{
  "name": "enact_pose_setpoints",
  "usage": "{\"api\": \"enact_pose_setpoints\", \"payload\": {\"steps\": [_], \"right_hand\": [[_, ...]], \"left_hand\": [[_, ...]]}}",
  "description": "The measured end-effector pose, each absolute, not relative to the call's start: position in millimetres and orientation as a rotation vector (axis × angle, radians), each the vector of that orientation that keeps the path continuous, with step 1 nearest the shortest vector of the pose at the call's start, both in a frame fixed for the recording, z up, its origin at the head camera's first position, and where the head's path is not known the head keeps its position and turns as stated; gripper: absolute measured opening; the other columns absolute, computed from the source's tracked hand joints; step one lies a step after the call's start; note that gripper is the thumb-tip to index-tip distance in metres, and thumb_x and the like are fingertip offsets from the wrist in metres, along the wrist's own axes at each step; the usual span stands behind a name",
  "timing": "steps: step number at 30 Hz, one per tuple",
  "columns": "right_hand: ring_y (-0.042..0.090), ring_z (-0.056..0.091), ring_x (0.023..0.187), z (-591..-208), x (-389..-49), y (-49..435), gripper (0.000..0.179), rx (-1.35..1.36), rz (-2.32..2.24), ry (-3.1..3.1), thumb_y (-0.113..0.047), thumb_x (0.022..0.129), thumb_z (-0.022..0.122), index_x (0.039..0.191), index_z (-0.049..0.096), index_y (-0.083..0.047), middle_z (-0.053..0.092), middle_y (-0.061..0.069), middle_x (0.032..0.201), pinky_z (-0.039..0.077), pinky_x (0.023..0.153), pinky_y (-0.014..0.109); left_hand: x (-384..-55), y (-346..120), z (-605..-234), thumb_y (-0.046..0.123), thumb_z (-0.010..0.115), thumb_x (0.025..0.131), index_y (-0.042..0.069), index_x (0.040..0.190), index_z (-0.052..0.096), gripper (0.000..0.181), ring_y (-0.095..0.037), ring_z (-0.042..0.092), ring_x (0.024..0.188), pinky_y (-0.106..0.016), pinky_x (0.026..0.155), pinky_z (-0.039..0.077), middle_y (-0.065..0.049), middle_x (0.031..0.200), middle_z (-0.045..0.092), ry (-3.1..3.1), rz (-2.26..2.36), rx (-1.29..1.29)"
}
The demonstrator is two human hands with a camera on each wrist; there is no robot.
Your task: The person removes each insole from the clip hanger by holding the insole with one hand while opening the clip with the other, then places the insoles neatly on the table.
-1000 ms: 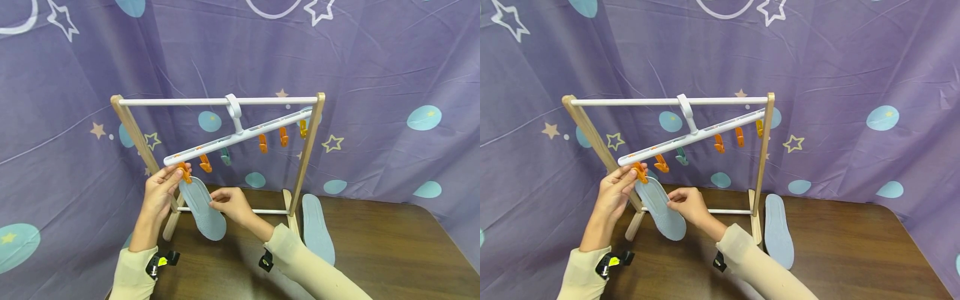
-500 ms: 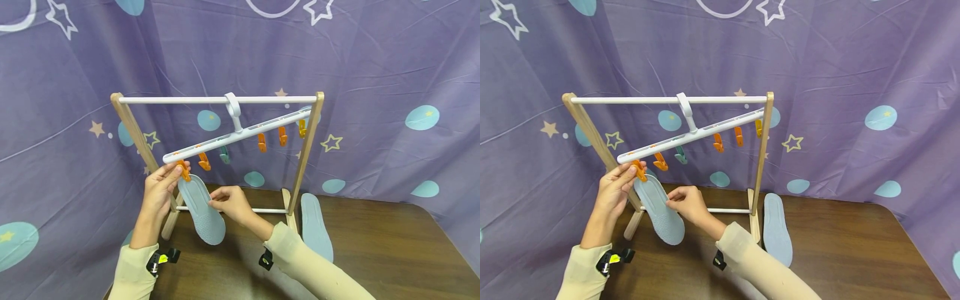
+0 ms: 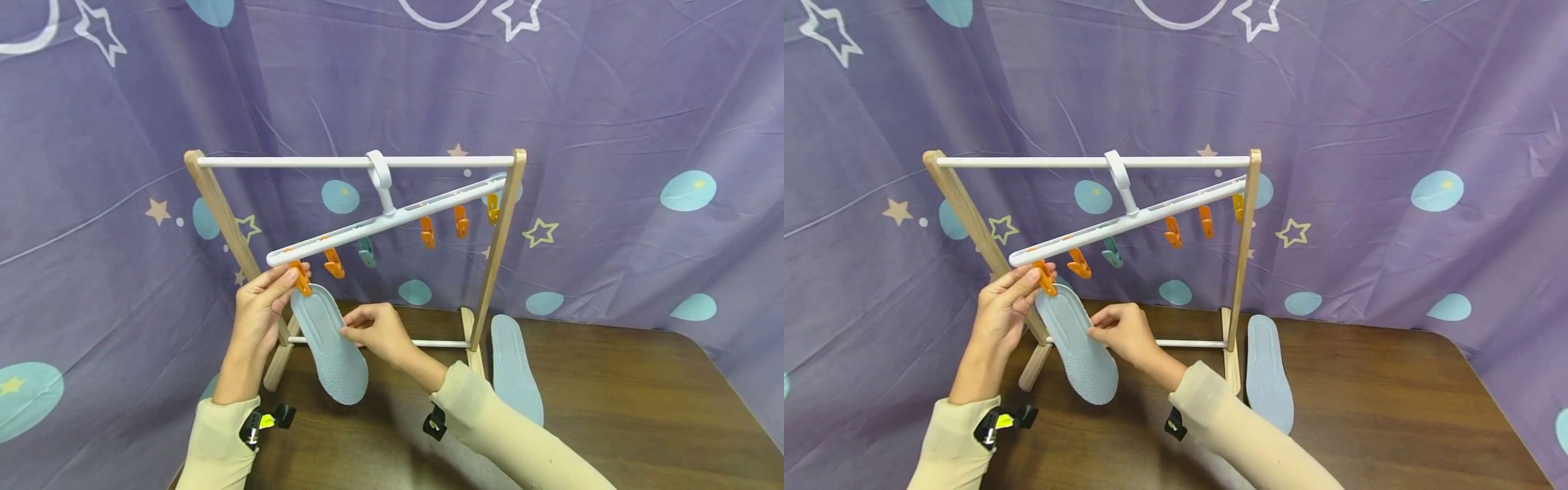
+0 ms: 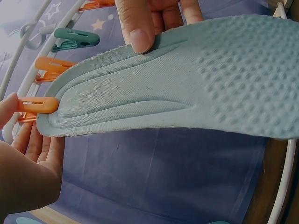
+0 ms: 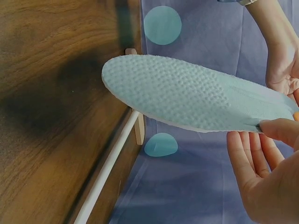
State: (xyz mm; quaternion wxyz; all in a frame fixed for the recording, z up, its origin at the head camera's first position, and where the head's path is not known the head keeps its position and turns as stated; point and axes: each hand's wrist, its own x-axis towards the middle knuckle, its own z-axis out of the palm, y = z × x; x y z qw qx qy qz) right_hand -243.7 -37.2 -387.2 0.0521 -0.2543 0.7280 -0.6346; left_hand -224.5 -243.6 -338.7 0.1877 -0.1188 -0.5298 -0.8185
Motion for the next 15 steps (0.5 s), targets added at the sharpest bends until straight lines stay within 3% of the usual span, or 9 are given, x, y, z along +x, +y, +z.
{"api": "enact_pose_setpoints", "payload": {"steps": [10, 15], "right_hand": [[0.006, 0.065, 0.070, -384.2, -246.6, -34.5, 0.011, -0.684, -1.909, 2.123, 0.004, 0.084, 0.078, 0.093, 0.075, 0.010, 0.076, 0.018, 0.086, 0.065, 0.072, 0.047], [0.007, 0.065, 0.070, -379.6, -248.6, -31.0, 0.010, -0.641, -1.884, 2.108, 0.004, 0.084, 0.079, 0.092, 0.076, 0.009, 0.076, 0.014, 0.084, 0.065, 0.068, 0.040]], "left_hand": [[-225.9, -244.4, -337.6, -0.003, 0.063, 0.098, 0.008, 0.099, 0.080, 0.020, -0.017, 0.077, 0.097, -0.025, 0.091, 0.060, -0.005, 0.098, 0.080, -1.575, -2.306, -0.300], [-226.7, -244.0, -336.2, -0.002, 0.063, 0.098, 0.007, 0.100, 0.080, 0.020, -0.016, 0.077, 0.097, -0.025, 0.090, 0.060, -0.004, 0.099, 0.080, -1.605, -2.299, -0.301]]}}
